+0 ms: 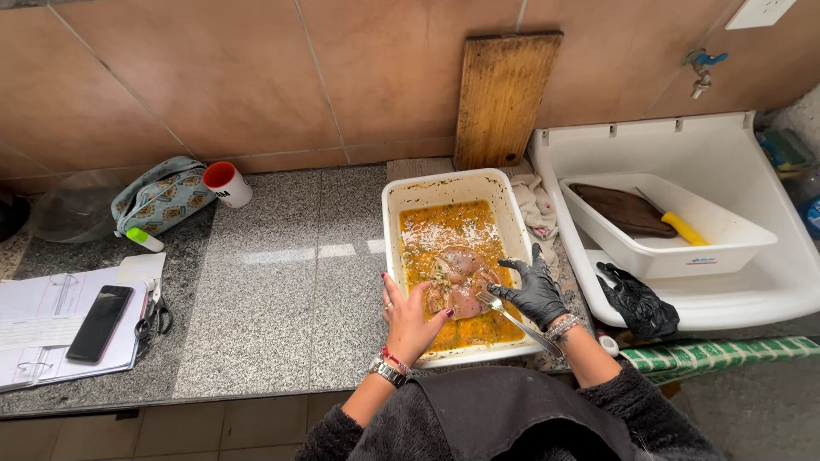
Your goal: The person is coating raw chicken breasts in a marinade liquid using their hands and a fork.
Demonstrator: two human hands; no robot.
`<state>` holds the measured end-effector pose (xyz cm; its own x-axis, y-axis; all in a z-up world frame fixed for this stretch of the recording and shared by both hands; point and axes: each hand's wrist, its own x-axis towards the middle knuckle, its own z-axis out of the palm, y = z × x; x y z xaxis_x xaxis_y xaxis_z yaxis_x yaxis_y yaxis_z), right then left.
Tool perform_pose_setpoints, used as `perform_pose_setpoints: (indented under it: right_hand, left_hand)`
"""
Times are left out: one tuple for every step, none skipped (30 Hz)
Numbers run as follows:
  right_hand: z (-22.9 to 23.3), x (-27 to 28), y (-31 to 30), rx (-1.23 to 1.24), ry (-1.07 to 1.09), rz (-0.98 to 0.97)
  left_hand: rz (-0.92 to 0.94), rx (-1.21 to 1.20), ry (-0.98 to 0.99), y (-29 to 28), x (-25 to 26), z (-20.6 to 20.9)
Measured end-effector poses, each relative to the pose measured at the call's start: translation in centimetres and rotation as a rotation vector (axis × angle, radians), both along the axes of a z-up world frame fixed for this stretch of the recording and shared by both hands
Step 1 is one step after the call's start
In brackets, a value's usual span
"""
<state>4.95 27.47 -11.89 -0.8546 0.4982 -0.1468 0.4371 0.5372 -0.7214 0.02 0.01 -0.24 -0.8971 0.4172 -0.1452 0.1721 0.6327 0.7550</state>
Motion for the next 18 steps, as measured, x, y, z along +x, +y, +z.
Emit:
perform_pose_setpoints:
  right_hand:
    - [2.4,0.4,-0.9,0.010,0.008,0.001]
    - [4.8,0.7,-1.7,0.021,0.017,0.005]
    - [3.4,0.6,-1.2,0.021,0.014,0.006]
    - [2.1,0.4,-0.6,0.018,0.014,0.006]
    - [0.8,0.1,-0.1,0.014,0.014,0.007]
    - [2.1,0.3,-0.6,0.015,0.010,0.008]
    - [3.4,0.5,-1.2,0.017,0.009,0.010]
    - [4.6,0.8,-1.8,0.018,0.006,0.012]
    - [5.0,0.8,-1.8,0.019,0.003,0.013]
    - [5.4,0.8,-1.8,0.026,0.001,0.011]
    - [5.7,0.8,-1.9,0.034,-0.002,0.008]
    - [6.4,0.8,-2.1,0.032,-0.004,0.012]
    - [7.0,0.9,-2.3,0.030,-0.010,0.010]
    - [7.5,1.0,-2.7,0.025,-0.018,0.010]
    - [7.5,1.0,-2.6,0.021,-0.022,0.016]
    - [7.4,0.9,-2.6,0.042,-0.022,0.017]
    - [7.4,0.8,-2.5,0.063,-0.022,0.018]
    - [6.2,0.6,-2.0,0.065,-0.021,0.022]
  left_hand:
    - [0.010,0.003,-0.003,0.0,0.0,0.2]
    - [0.022,0.007,-0.005,0.0,0.1,0.4]
    - [0.023,0.008,-0.008,-0.1,0.1,-0.1]
    - [0.010,0.005,0.010,0.0,-0.1,-0.5]
    - [-0.003,0.003,0.027,0.0,-0.2,-0.9]
    - [-0.002,0.003,0.024,0.0,-0.2,-1.0]
    - [-0.001,0.009,0.031,-0.1,-0.2,-1.0]
    - [-0.001,0.015,0.037,-0.1,-0.1,-1.1]
    - [0.001,0.015,0.034,-0.1,-0.1,-1.1]
    - [-0.002,0.014,0.040,-0.1,-0.1,-1.1]
    - [-0.004,0.013,0.046,-0.2,-0.1,-1.1]
    - [-0.001,0.012,0.043,-0.2,-0.1,-1.1]
    - [-0.006,0.013,0.058,-0.2,-0.1,-1.1]
    - [-0.009,0.012,0.069,-0.3,0.0,-1.2]
    - [-0.003,0.008,0.065,-0.2,0.0,-1.3]
    - [-0.004,0.012,0.066,-0.2,0.0,-1.5]
    - [-0.004,0.015,0.066,-0.1,-0.1,-1.7]
    - [0.000,0.017,0.066,-0.1,0.0,-1.0]
